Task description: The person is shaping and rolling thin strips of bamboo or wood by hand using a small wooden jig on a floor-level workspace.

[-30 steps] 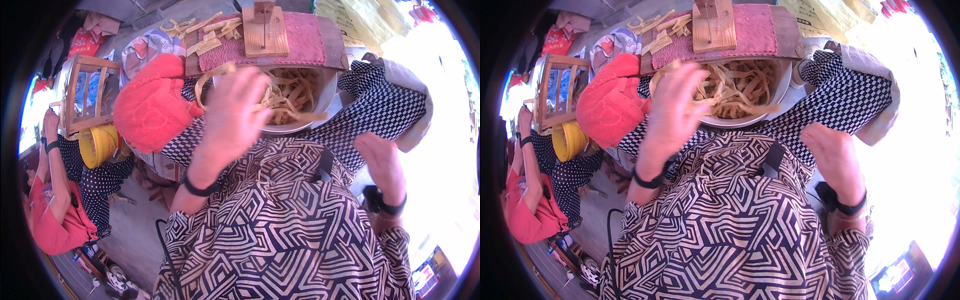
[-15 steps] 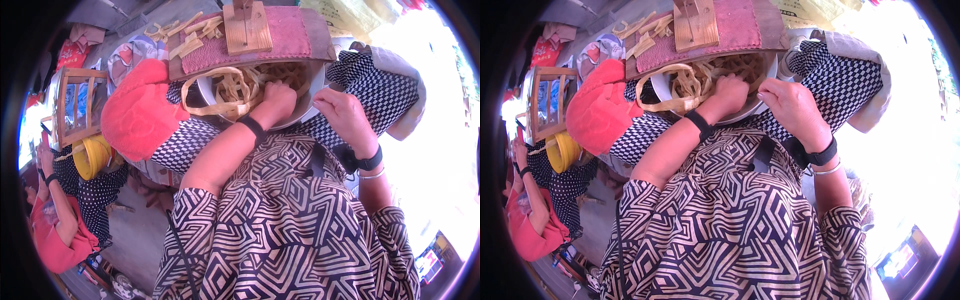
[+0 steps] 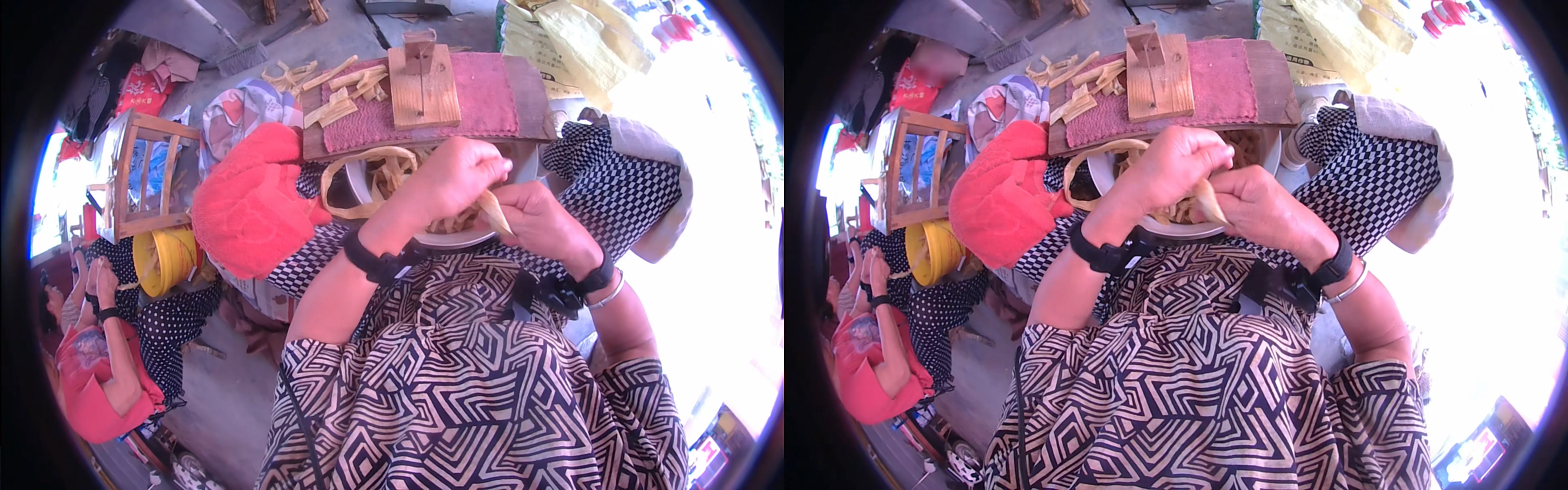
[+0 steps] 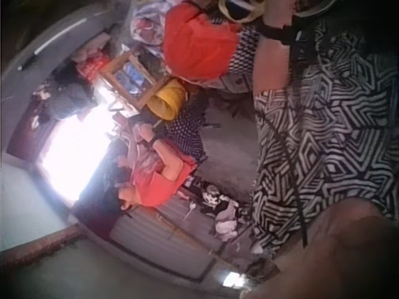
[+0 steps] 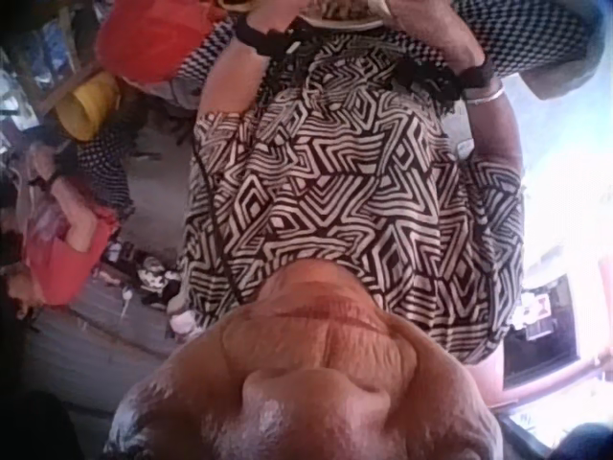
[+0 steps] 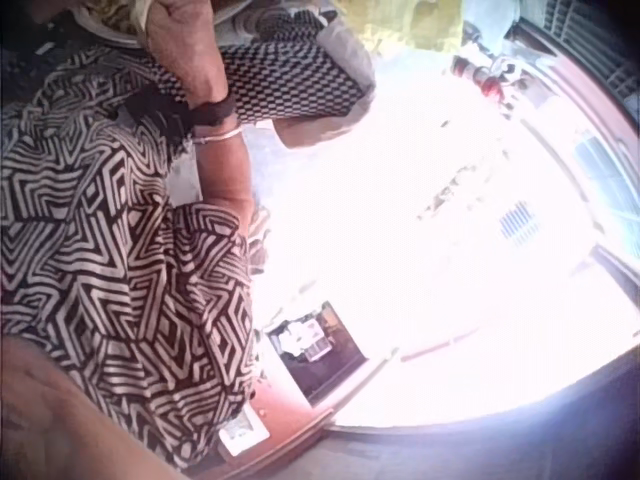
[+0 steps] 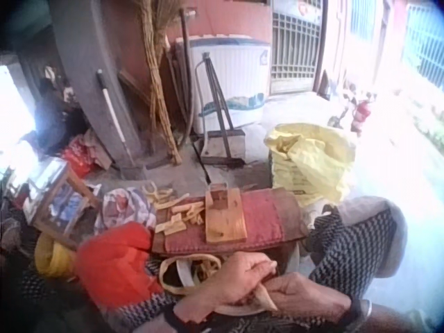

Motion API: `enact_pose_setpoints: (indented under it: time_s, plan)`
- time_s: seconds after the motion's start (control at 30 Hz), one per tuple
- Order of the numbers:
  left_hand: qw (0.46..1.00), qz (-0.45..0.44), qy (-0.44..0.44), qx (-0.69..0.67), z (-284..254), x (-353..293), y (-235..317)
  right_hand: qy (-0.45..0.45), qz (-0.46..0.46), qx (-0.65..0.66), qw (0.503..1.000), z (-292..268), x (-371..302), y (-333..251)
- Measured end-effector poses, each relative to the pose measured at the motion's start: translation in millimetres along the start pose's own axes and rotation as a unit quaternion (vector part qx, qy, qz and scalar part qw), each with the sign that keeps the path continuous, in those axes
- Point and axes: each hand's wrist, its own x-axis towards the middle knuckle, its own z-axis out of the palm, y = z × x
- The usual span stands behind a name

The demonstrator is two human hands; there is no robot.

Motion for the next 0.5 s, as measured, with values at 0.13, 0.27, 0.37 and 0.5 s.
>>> enact_pose_setpoints:
  time_s: [0.13, 0.27, 0.37, 0.5]
  plan:
    - [0.959, -0.048, 0.057, -0.274, -3, -10, 26, 0.065, -0.167, 0.273, 0.945, -7, 16, -14]
    - [0.888, -0.021, 0.042, -0.458, 8, -13, 34, 0.381, -0.265, -0.240, 0.853, -11, 49, -15]
    - [0.906, -0.033, 0.035, -0.421, -1, -11, 9, 0.403, -0.238, -0.333, 0.818, -7, 50, -14]
    - [0.983, 0.081, 0.166, -0.003, -7, -10, -20, 0.362, -0.268, -0.316, 0.835, -7, 60, 6]
